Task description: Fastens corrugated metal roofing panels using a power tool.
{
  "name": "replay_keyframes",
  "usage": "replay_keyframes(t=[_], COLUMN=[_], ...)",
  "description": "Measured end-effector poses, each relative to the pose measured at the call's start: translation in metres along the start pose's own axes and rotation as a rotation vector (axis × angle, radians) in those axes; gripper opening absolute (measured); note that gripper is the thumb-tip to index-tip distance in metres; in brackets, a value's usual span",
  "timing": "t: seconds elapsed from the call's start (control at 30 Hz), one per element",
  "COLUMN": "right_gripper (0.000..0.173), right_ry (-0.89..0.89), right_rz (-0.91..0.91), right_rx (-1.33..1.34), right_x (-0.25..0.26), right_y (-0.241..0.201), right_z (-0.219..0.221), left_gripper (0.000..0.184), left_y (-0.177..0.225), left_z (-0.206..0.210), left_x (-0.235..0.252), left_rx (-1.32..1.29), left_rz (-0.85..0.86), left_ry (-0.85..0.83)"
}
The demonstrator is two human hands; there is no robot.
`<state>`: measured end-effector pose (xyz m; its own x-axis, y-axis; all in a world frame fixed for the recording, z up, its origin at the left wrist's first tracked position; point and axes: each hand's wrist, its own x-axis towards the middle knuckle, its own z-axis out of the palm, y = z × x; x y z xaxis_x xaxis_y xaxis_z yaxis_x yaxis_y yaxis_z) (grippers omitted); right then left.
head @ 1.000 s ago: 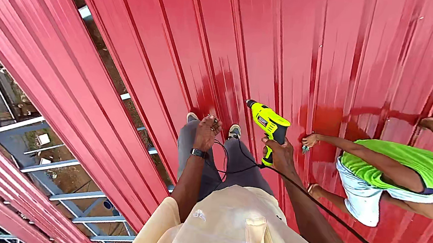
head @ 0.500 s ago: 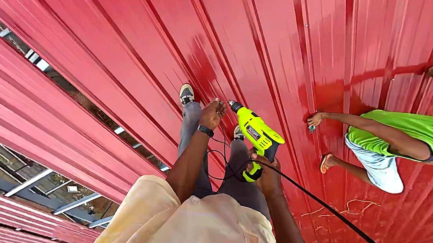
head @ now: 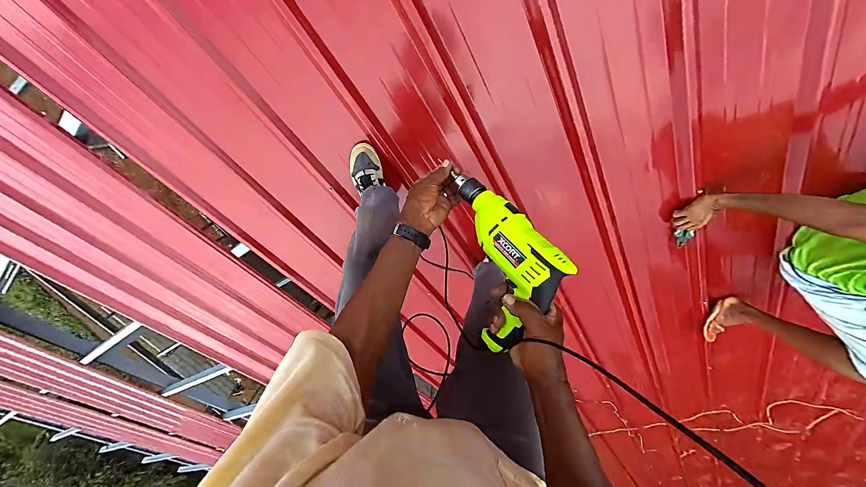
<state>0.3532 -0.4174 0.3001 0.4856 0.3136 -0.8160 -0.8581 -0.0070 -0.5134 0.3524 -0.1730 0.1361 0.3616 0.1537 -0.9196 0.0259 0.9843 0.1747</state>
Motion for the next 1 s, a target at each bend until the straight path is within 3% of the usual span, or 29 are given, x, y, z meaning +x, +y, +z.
replay_keyframes(t=[0.27, 0.57, 0.67, 0.8, 1.0], right_gripper=[0.031, 0.035, 0.033, 0.045, 0.039], right_ry=[0.007, -0.025, -0.006, -0.023, -0.049], right_rz=[0.037, 0.051, 0.004, -0.076, -0.115], right_rx=[0.109, 0.108, -0.133, -0.517, -0.567], right_x=[0.018, 0.041, 0.047, 0.058, 0.076], right_y=[0.011, 0.014, 0.013, 0.008, 0.011], right_z=[-0.035, -0.051, -0.054, -0.056, -0.051], left_gripper=[0.02, 0.028, 0.029, 0.028, 0.03], left_y=[-0.031, -0.027, -0.025, -0.033, -0.035], left_z=[-0.001, -0.002, -0.006, -0.019, -0.02], left_x=[0.025, 0.043, 0.048, 0.055, 0.065], left_rx=[0.044, 0.185, 0.211, 0.169, 0.071], left_rz=[-0.047, -0.217, -0.245, -0.252, -0.196], left_ry=[-0.005, 0.049, 0.097, 0.141, 0.138])
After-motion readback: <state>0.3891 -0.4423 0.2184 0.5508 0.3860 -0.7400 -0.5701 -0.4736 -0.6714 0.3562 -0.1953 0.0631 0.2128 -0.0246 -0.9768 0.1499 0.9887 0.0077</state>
